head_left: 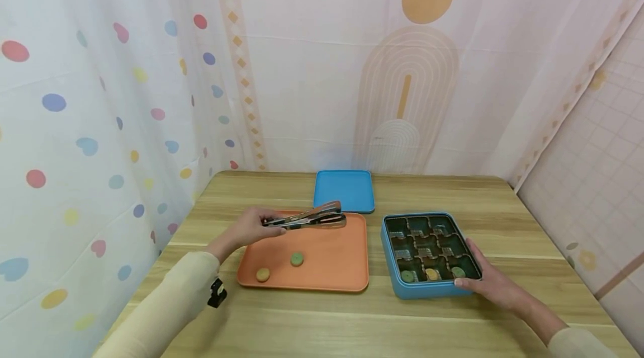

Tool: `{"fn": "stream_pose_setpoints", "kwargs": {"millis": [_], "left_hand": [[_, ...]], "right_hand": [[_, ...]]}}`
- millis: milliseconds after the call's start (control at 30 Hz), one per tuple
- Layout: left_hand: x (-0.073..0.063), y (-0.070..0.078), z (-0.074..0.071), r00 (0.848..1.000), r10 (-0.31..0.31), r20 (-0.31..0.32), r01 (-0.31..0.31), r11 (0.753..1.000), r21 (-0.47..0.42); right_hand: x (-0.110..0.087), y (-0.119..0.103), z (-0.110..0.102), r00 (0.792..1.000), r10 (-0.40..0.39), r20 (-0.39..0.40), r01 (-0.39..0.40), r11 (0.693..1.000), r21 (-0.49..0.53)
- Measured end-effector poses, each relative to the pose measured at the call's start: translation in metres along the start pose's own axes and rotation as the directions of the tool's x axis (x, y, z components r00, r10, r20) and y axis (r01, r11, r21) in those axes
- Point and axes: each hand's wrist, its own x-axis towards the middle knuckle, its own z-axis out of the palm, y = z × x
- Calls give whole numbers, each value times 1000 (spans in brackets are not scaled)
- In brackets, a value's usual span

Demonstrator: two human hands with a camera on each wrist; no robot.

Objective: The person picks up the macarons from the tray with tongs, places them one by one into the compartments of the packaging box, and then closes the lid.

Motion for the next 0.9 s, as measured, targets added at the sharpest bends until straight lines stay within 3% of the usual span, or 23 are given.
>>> {"fn": "stream_pose_setpoints", "kwargs": {"millis": [167, 433, 633, 900], "left_hand": [[-20, -17, -11, 999, -39, -6, 39, 999, 24], [-49, -40, -22, 999, -37, -39, 40, 997, 63], [-66, -51, -27, 997, -58, -52, 61, 995, 73], [-85, -58, -25, 996, -90, -19, 91, 995, 46]], "right_hand": [[0, 1, 0, 1000, 1, 0, -1, 1000, -8], [-1, 0, 0, 1000, 8, 13, -8, 1000, 4], [-1, -3, -1, 1000, 10, 23, -10, 1000, 6], [0, -1, -1, 1000, 11, 19, -11, 1000, 2]]}}
